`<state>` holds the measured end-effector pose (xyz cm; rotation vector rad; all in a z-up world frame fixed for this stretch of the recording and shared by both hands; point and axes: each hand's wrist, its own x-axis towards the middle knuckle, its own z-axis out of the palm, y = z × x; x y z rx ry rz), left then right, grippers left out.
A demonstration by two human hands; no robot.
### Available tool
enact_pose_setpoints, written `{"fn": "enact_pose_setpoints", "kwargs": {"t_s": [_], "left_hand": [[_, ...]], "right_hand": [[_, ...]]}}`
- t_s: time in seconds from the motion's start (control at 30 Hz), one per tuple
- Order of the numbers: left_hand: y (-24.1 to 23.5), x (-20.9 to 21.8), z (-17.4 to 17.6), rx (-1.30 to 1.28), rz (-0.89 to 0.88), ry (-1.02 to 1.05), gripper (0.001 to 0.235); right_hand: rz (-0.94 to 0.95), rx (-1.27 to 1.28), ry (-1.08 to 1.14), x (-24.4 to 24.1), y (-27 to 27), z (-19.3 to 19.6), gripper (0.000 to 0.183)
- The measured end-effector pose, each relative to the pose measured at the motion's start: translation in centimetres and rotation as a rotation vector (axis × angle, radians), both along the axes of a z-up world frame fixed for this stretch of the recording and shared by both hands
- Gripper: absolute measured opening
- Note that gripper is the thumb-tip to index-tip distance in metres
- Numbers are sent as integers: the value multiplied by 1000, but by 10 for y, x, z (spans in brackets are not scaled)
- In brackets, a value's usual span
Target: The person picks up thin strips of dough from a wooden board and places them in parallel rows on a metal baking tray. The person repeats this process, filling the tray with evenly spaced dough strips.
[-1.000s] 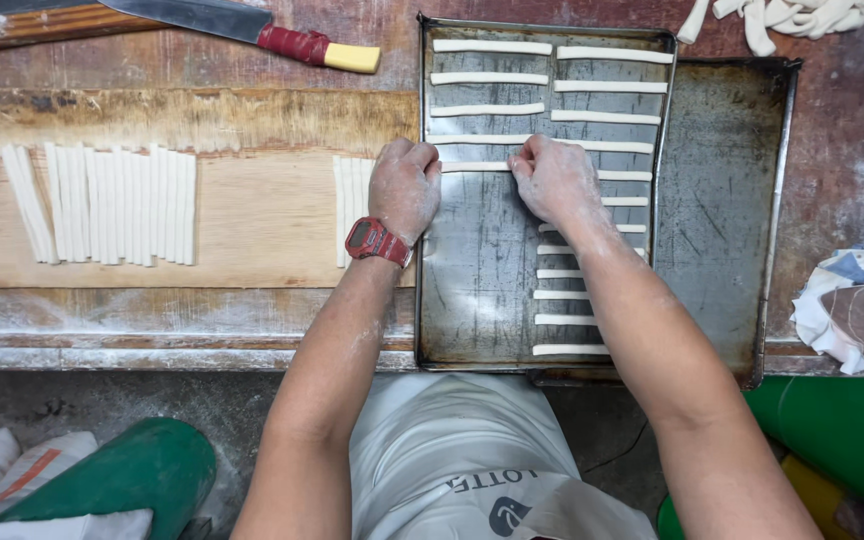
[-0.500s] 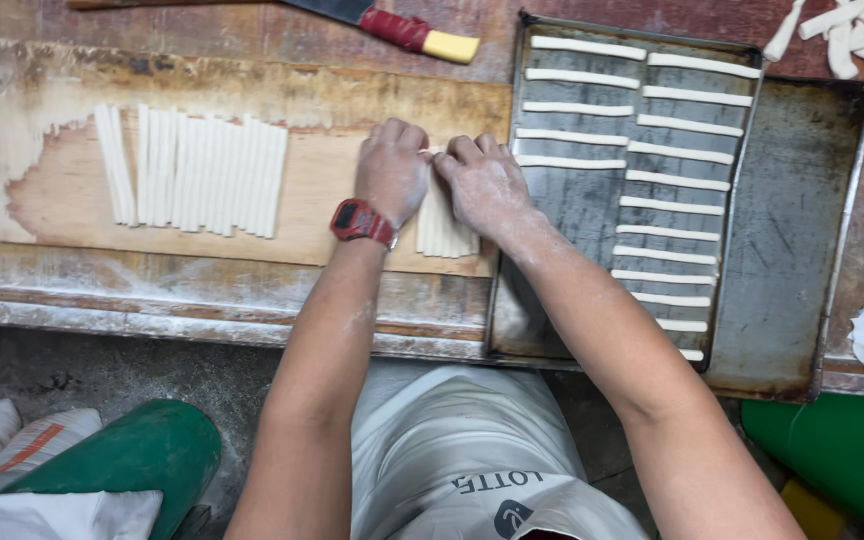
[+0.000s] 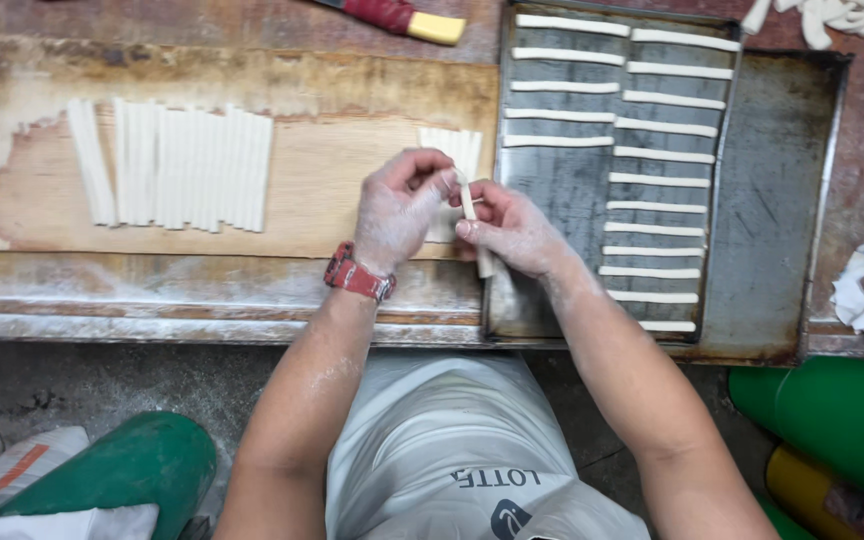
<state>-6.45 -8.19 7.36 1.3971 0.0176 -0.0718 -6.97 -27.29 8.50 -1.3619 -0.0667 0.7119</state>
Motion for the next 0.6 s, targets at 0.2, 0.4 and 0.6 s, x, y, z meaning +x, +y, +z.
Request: {"fn": "enact_pose_setpoints", "kwargs": {"t_s": [0.2, 0.4, 0.6], "left_hand": [[-78, 29, -34, 551, 82, 15, 15], [-111, 35, -74, 1087, 103, -236, 7], [-64, 33, -69, 1059, 198, -239, 19]], "right_hand": [[-84, -571, -203, 40, -128, 7, 22], [40, -1216, -404, 67, -167, -66, 27], [139, -1402, -490, 63, -160, -20, 40]]}}
